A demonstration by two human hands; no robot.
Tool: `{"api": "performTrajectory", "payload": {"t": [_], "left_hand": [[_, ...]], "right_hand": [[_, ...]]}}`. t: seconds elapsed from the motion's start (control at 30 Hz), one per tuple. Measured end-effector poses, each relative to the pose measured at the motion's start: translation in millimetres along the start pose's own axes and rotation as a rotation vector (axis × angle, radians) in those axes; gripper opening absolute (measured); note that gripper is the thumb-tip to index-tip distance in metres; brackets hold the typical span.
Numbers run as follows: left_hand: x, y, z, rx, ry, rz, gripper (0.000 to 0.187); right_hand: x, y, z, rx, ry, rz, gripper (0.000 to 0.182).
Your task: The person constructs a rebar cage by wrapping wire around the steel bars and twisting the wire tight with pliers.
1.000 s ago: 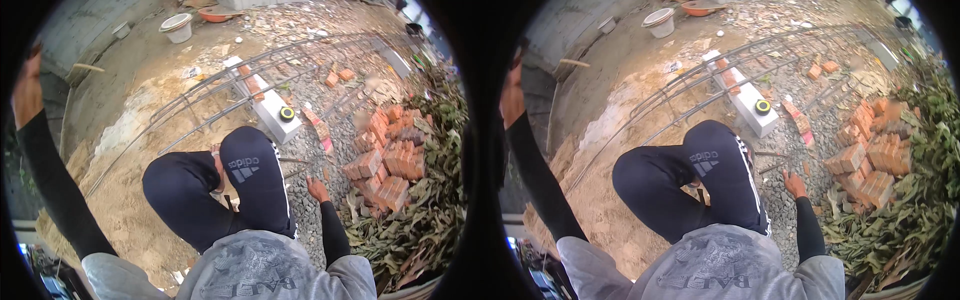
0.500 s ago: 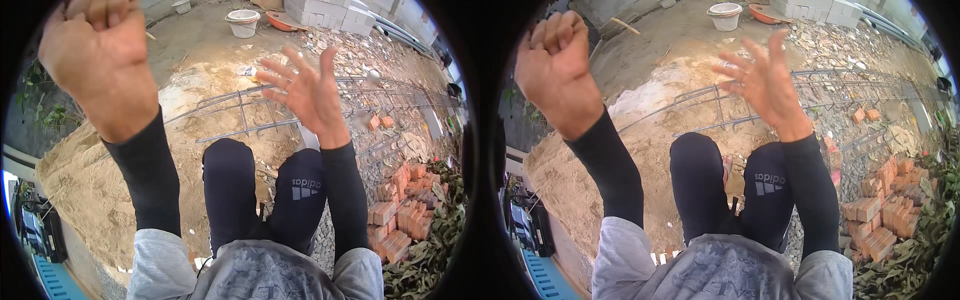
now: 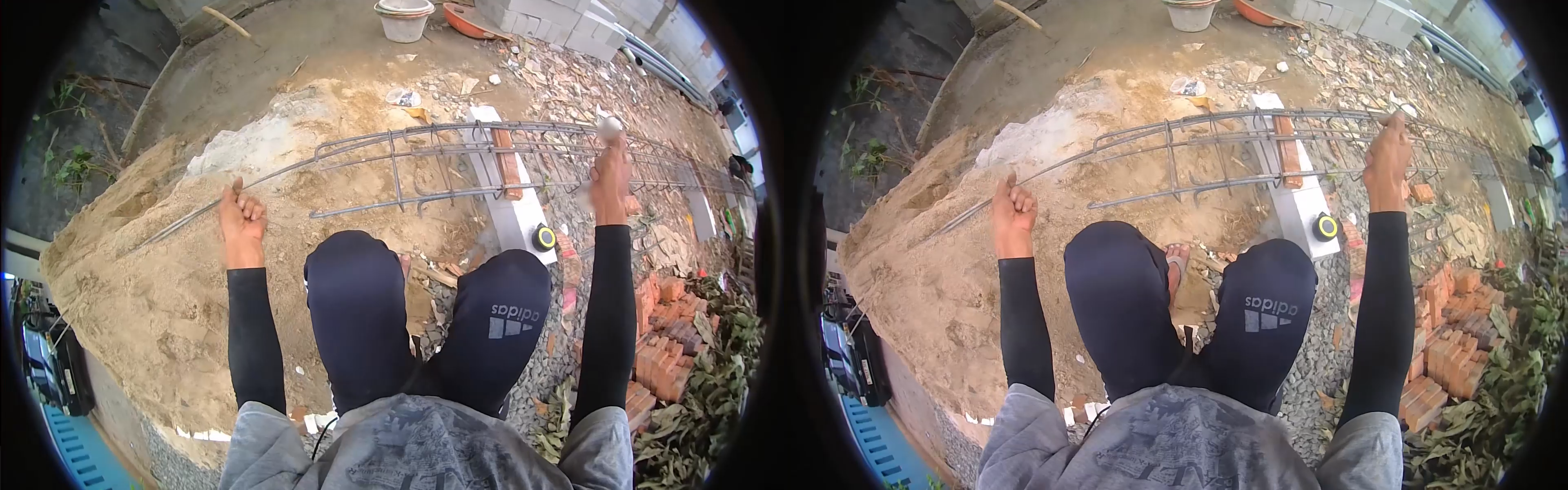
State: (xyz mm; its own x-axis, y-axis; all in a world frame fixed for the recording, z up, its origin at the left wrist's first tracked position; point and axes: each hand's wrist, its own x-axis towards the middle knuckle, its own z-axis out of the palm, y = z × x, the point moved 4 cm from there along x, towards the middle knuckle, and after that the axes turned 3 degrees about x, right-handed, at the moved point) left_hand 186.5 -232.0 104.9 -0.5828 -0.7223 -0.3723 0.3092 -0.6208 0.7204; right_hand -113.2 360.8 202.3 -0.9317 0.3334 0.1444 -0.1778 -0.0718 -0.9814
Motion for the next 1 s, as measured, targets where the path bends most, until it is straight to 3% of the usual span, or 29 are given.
{"api": "performTrajectory", "payload": {"t": [0.07, 0.13, 0.2, 0.23, 0.33, 0.47, 0.53, 0.63, 0.7, 0.77, 0.83, 0.93, 1.0], "left_hand": [[0, -12, 29, 0.019, -0.026, -0.026, 0.027], [-3, -30, 58, 0.101, -0.184, 0.032, 0.028], [-22, -50, 91, 0.047, -0.163, -0.013, 0.032], [-7, -64, 88, 0.080, -0.258, -0.023, 0.032], [-39, -84, 122, -0.010, -0.265, -0.114, 0.036], [-55, -91, 137, -0.181, -0.253, -0.136, 0.046], [-55, -94, 139, -0.184, -0.169, -0.121, 0.041], [-60, -110, 145, -0.116, -0.110, -0.056, 0.033], [-81, -120, 159, 0.193, -0.214, 0.114, 0.030], [-103, -134, 180, 0.312, -0.374, 0.318, 0.028], [-124, -143, 194, 0.622, -0.512, 0.319, 0.029], [-132, -164, 207, 0.677, -0.566, 0.467, 0.029], [-130, -176, 210, 0.594, -0.628, 0.393, 0.028]], "right_hand": [[-18, 2, 31, -0.193, -0.110, -0.153, 0.043], [-72, -25, 85, -0.401, -0.277, -0.509, 0.046], [-118, -36, 127, -0.551, -0.407, -0.747, 0.038], [-136, -37, 142, -0.600, -0.469, -0.839, 0.036], [-189, -51, 167, -0.642, -0.615, -1.113, 0.031], [-215, -30, 171, -0.803, -0.955, -1.075, 0.025], [-216, -6, 167, -0.853, -1.155, -1.074, 0.026], [-216, 0, 166, -0.912, -1.360, -0.870, 0.031], [-206, 3, 162, -0.755, -1.283, -0.741, 0.041], [-175, 4, 162, -0.560, -0.981, -0.556, 0.049], [-158, -14, 166, -0.374, -0.838, -0.268, 0.051], [-152, -10, 167, -0.398, -0.870, -0.256, 0.050], [-154, -7, 165, -0.387, -0.877, -0.230, 0.049]]}}
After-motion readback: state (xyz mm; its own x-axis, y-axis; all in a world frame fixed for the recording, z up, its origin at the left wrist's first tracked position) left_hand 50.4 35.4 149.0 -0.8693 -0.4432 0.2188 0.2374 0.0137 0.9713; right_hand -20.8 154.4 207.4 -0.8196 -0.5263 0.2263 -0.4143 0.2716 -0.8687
